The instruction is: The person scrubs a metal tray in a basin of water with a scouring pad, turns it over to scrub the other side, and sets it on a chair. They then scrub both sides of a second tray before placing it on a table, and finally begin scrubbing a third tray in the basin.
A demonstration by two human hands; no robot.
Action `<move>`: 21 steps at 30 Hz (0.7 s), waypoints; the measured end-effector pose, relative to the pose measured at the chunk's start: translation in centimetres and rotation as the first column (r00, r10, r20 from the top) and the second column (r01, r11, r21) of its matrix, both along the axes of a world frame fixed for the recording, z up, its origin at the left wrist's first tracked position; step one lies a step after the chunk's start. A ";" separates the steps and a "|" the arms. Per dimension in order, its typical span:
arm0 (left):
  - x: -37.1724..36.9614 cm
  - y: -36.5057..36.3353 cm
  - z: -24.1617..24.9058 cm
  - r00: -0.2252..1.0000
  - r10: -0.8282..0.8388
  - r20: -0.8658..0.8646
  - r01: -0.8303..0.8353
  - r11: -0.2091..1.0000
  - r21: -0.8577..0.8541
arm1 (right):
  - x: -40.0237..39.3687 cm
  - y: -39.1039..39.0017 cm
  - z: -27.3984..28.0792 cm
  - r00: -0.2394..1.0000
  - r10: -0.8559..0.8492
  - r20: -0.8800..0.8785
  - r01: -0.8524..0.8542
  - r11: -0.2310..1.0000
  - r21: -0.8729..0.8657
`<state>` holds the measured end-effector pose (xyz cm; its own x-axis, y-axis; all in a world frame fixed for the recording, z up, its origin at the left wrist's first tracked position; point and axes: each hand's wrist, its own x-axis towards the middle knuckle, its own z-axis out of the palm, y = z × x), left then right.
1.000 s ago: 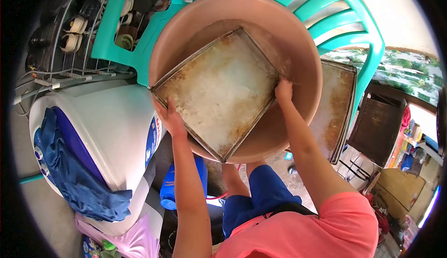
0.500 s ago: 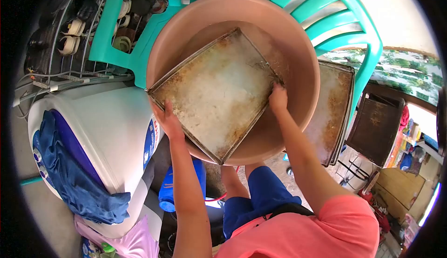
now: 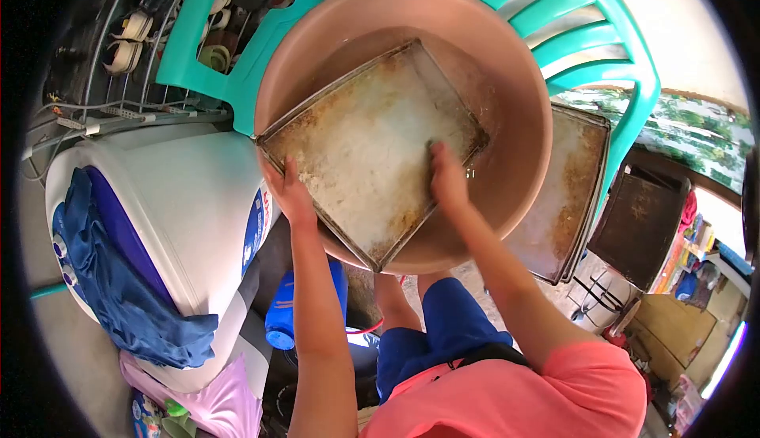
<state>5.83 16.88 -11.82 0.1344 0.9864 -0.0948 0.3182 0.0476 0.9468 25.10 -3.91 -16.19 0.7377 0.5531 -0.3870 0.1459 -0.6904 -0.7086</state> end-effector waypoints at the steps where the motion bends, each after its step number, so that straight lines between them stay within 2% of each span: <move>1: 0.1 0.0 0.1 1.000 -0.003 0.007 0.003 1.000 0.009 | -4.0 -1.7 0.0 0.935 0.241 0.261 -0.250 0.968 0.004; 2: 0.2 0.0 0.2 0.999 0.009 0.034 -0.008 1.000 -0.008 | -7.2 -2.1 3.0 0.915 0.361 0.181 -0.368 0.930 0.008; 4: 0.5 -0.1 0.3 0.996 0.027 0.088 -0.023 0.999 -0.041 | -11.4 -3.0 5.8 0.880 0.451 0.148 -0.471 0.868 0.155; 7: -0.2 0.2 -0.7 0.995 -0.021 0.095 0.025 0.999 -0.034 | -6.5 -1.7 3.9 0.881 0.445 0.162 -0.455 0.890 0.026; 8: -0.3 0.2 -1.0 0.997 -0.017 0.078 0.021 0.999 -0.045 | -3.3 -1.6 -1.0 0.968 0.212 0.135 -0.228 0.967 0.115; 9: -0.4 0.2 -1.2 0.998 -0.013 0.062 0.016 0.999 -0.052 | 0.8 -0.1 -1.2 0.999 0.018 0.033 -0.019 0.999 0.028; 10: -0.5 0.4 -1.2 0.999 -0.008 0.046 0.011 0.998 -0.055 | 5.4 -1.5 -6.2 0.937 0.095 0.336 -0.092 0.995 -0.026; 11: -0.3 0.3 -0.8 0.999 0.003 0.036 -0.002 0.999 -0.046 | 8.5 -1.7 -7.3 0.913 0.053 0.404 0.024 0.983 -0.183; 12: 0.0 0.1 -0.4 1.000 0.015 0.025 -0.014 0.999 -0.040 | 9.3 -1.9 -6.9 0.857 0.143 0.495 0.045 0.936 -0.349; 14: 0.2 0.1 -0.1 0.999 0.014 0.045 -0.012 0.999 -0.032 | 8.5 -2.0 -6.7 0.902 0.228 0.367 -0.037 0.887 -0.460; 16: 0.1 0.1 -0.5 0.995 0.000 0.103 0.004 0.999 -0.033 | 2.8 -4.8 -6.7 0.791 0.326 0.519 -0.143 0.922 -0.361; 18: 0.0 0.1 -0.8 0.997 0.004 0.083 -0.001 1.000 -0.029 | -1.3 -5.1 -1.5 0.834 0.411 0.369 -0.293 0.896 -0.335; 19: -0.2 0.0 -0.9 0.998 0.002 0.068 0.000 1.000 -0.028 | -1.1 -5.3 -1.1 0.853 0.380 0.357 -0.295 0.916 -0.270; 21: -0.1 0.2 -0.9 0.999 -0.005 0.048 0.007 0.999 -0.034 | 2.2 -4.9 -3.9 0.905 0.216 0.367 -0.116 0.954 -0.276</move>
